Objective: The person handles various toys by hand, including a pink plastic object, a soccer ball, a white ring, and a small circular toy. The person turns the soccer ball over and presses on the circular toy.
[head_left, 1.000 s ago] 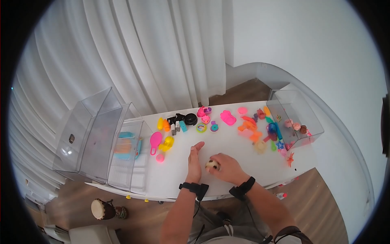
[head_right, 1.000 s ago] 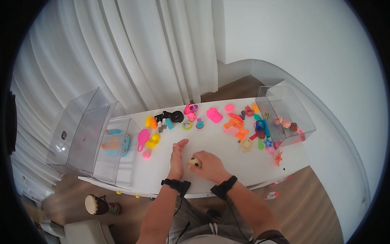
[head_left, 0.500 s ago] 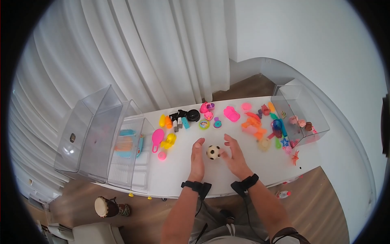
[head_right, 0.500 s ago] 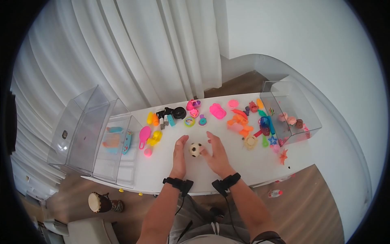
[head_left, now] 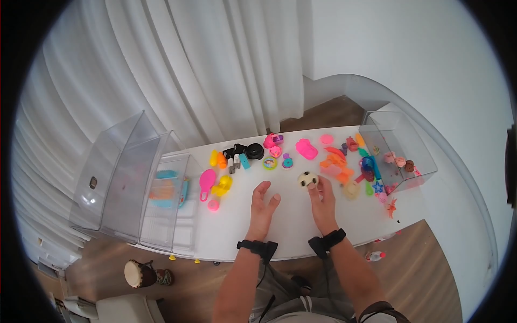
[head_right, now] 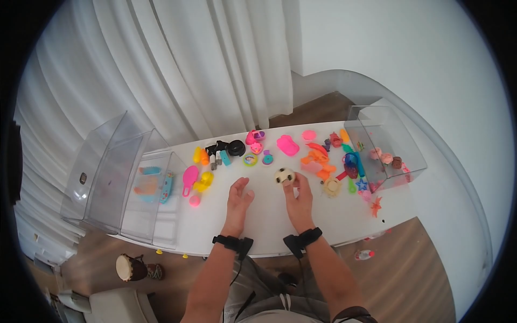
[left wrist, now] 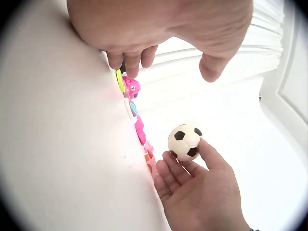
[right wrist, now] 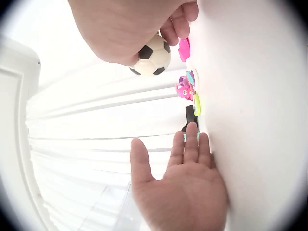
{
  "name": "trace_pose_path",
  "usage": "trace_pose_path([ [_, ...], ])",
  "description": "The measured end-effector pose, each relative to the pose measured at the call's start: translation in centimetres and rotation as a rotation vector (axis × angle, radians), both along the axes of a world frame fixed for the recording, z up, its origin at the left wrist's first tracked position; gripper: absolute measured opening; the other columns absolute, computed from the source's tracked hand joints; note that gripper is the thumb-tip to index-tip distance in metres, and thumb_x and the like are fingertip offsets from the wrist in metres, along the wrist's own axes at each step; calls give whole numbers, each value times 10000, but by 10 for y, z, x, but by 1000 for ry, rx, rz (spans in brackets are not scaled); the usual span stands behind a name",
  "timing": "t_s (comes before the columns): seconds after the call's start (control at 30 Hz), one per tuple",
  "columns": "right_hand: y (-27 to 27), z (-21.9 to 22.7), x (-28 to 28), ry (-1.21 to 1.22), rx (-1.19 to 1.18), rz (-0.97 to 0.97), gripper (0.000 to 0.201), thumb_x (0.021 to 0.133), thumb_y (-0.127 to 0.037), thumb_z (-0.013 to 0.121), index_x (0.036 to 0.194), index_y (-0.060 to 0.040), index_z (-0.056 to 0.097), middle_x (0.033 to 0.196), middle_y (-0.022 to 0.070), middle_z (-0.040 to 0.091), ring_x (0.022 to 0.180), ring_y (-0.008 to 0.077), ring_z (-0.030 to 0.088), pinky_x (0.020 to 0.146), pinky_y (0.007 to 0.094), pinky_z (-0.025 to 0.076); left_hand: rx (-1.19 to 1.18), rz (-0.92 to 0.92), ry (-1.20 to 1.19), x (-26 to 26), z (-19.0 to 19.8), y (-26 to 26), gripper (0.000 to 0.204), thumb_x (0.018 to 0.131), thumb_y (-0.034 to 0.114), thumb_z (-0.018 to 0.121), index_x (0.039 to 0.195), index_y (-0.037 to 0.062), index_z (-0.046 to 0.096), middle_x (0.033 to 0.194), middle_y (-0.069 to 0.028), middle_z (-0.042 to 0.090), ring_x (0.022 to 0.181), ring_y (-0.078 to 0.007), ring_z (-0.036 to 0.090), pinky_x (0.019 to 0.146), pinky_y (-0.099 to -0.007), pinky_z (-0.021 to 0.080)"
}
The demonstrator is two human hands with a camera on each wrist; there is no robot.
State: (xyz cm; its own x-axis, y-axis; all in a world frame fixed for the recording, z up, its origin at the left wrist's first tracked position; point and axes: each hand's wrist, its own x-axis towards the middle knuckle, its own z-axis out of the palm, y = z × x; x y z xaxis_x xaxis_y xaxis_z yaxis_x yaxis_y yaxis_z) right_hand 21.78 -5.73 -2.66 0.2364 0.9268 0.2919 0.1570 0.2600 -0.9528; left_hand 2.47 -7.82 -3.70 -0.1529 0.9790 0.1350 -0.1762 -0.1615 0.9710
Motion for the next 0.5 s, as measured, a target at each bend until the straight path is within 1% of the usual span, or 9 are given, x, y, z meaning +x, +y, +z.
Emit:
trace_pose_path([
  [0.03,-2,0,3,9,16,66,420,1044,-324,698,1313,-9,632,1171,120,726,1091,222,673,977,375,516,0,-4,-2,1,3,0,718,1000,260,757,1554,-22,398,1564,-171,473,1459,-288,458,1272,-406,274],
  [0.07,-3,0,4,18,30,133,423,1073,-340,664,1329,-5,631,1184,125,724,1098,218,667,998,377,507,22,-10,92,1,6,-2,824,943,265,817,1566,-29,366,1576,-181,443,1456,-289,458,1278,-416,268],
  [0.1,-4,0,5,17,28,130,423,1073,-340,664,1329,-5,631,1184,125,724,1098,218,667,998,377,507,43,-16,186,2,7,-3,932,886,270,876,1579,-37,334,1588,-191,413,1452,-291,458,1283,-425,262],
  [0.13,-7,7,2,70,13,143,435,1081,-349,648,1350,-8,626,1188,132,721,1106,224,666,1014,376,500,41,-18,186,3,7,-4,932,886,270,876,1579,-37,334,1588,-191,413,1452,-291,458,1283,-425,262],
  [0.2,-7,9,-2,125,1,160,447,1090,-358,632,1371,-11,621,1193,139,718,1114,230,665,1030,375,493,5,-29,181,5,6,-5,850,818,292,925,1485,17,477,1432,-143,579,1374,-280,540,1260,-420,298],
  [0.23,-6,8,-3,20,28,175,446,1081,-348,640,1377,-14,618,1202,150,717,1135,246,665,1033,383,497,5,-28,181,3,6,-4,850,818,292,925,1485,17,477,1432,-143,579,1374,-280,540,1260,-420,298],
  [0.3,-7,5,-7,-87,56,190,447,1073,-338,648,1383,-17,616,1211,162,715,1156,263,665,1035,391,501,-92,-120,542,-3,6,-2,683,810,148,913,1382,37,557,1267,-99,596,1205,-214,599,1014,-340,528],
  [0.4,-12,7,-17,-211,19,306,493,1033,-341,693,1393,-17,604,1216,165,717,1127,286,684,998,401,529,9,-34,531,0,9,-2,577,810,151,914,1290,53,610,1171,-70,622,1100,-198,619,970,-353,538],
  [0.5,-14,11,-25,-245,-26,385,537,992,-342,741,1394,-16,594,1207,156,721,1053,287,705,932,400,556,86,-35,615,4,10,-1,613,807,155,916,1325,53,603,1226,-95,629,1141,-209,627,991,-361,539],
])
